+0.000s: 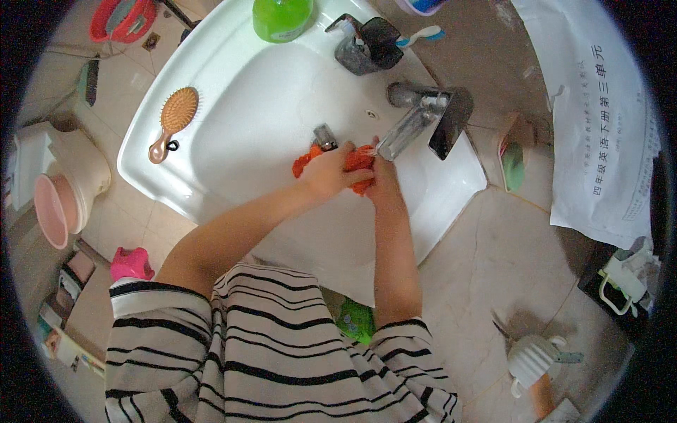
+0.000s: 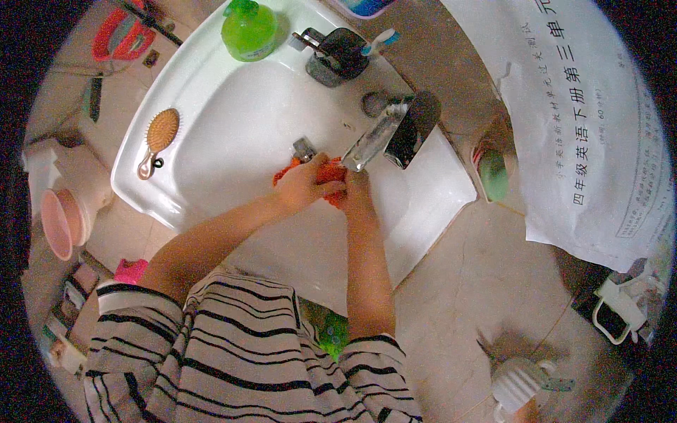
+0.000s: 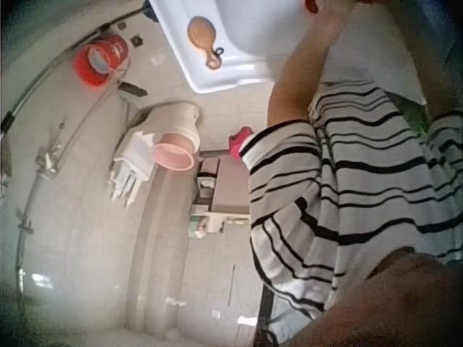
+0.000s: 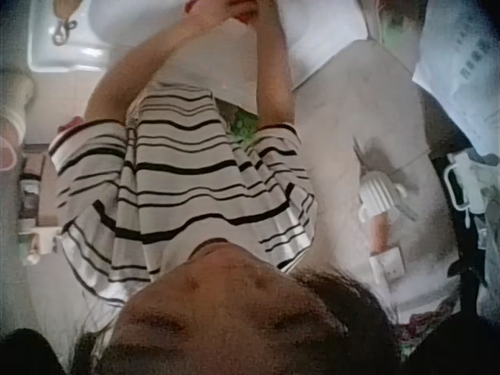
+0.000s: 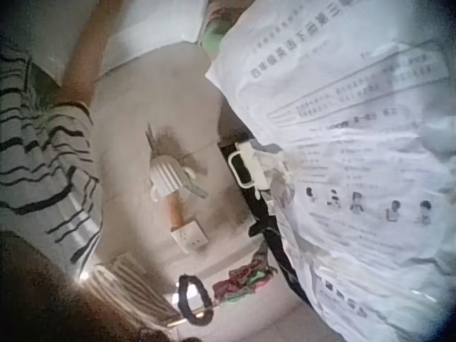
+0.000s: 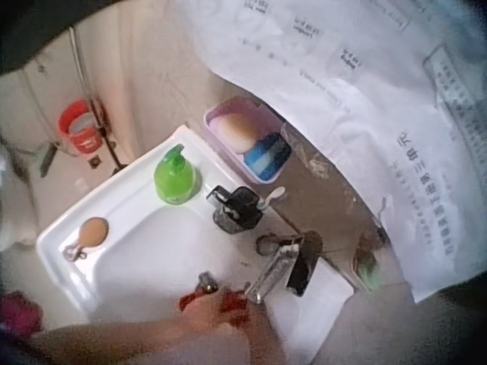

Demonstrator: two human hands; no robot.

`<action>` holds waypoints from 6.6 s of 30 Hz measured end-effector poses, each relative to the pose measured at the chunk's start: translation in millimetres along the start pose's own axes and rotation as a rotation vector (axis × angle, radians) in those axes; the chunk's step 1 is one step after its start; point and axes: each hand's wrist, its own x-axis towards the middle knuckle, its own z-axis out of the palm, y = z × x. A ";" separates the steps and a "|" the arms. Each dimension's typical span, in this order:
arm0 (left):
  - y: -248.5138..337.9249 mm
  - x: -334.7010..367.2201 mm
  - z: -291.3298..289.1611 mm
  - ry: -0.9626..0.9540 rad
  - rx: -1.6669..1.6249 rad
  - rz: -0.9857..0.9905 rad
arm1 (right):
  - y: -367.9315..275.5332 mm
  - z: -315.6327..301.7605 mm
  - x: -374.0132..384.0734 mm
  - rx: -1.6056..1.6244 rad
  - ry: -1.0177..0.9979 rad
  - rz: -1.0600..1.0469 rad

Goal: The person rinses an orange cloth under a running faucet in a sink and then places it into a pink basin to soak it.

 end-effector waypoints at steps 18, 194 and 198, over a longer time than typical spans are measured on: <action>-4.7 -0.4 -0.8 0.124 -0.233 0.202 | 32.1 -10.7 20.2 0.149 -0.142 -0.177; -15.9 -14.1 -13.6 0.069 -0.027 0.293 | 7.8 31.6 -68.4 0.085 0.008 -0.461; -22.4 -19.6 7.7 0.113 0.011 0.350 | 11.4 15.7 -72.7 -0.059 0.138 -0.440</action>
